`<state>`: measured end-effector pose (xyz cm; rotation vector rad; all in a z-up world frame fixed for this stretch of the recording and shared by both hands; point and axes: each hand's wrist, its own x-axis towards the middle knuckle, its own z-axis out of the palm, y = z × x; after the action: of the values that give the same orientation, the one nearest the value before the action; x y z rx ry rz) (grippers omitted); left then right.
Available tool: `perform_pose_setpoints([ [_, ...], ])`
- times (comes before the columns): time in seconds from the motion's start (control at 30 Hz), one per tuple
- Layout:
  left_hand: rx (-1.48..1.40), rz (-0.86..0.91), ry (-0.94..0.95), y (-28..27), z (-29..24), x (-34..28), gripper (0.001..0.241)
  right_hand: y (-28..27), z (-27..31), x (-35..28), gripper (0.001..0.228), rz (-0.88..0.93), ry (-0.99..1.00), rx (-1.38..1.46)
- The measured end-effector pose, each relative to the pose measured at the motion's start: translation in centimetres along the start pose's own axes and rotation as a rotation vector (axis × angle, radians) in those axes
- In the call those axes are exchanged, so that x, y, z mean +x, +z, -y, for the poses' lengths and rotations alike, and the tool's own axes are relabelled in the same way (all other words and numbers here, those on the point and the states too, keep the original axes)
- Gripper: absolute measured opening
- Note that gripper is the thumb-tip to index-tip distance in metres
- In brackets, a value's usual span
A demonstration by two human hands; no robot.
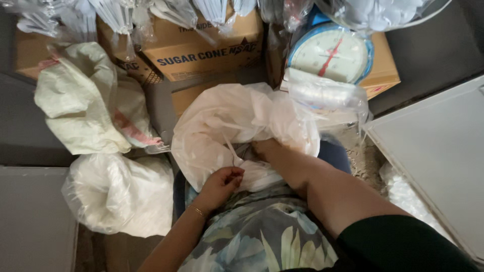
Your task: The person packs plastic spoons into small clear bags and places the filled bags into a larger white sack.
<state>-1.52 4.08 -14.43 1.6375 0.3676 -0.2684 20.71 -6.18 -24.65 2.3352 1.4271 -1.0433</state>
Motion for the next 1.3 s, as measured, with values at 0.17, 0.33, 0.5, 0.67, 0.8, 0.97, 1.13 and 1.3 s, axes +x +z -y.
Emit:
perform_pose_setpoints([
  [0.17, 0.023, -0.026, 0.045, 0.1, 0.8, -0.2, 0.028, 0.8, 0.0, 0.1, 0.033, -0.004, 0.001, -0.004],
  [0.33, -0.097, -0.016, 0.009, 0.1, 1.9, 0.1, 0.028, 0.3, 0.5, -0.9, 0.033, -0.062, -0.005, -0.002],
  [0.5, -0.021, -0.057, 0.037, -0.2, 2.5, 0.3, 0.027, -0.5, -0.7, -5.4, 0.033, -0.155, -0.022, 0.010],
  [0.67, -0.100, -0.136, 0.070, -0.2, 2.1, 1.2, 0.033, -4.5, 0.0, -13.2, 0.044, -0.273, 0.010, 0.198],
  [0.8, -0.297, -0.220, 0.038, 0.0, -1.9, 0.3, 0.032, -8.0, 0.4, -18.7, 0.032, -0.452, 0.028, 0.435],
  [0.97, -0.302, -0.066, 0.414, 1.8, -10.0, 0.2, 0.037, -9.1, 0.6, -23.1, 0.025, -0.528, -0.442, 0.967],
  [1.13, -0.437, 0.038, 0.117, 3.9, -16.0, -2.0, 0.036, -7.6, 2.6, -25.1, 0.026, -0.060, -0.724, 1.274],
  [1.3, -0.689, 0.054, 0.240, 4.7, -16.4, -3.4, 0.034, -5.5, 5.1, -26.4, 0.033, -0.272, -0.386, 1.314],
])
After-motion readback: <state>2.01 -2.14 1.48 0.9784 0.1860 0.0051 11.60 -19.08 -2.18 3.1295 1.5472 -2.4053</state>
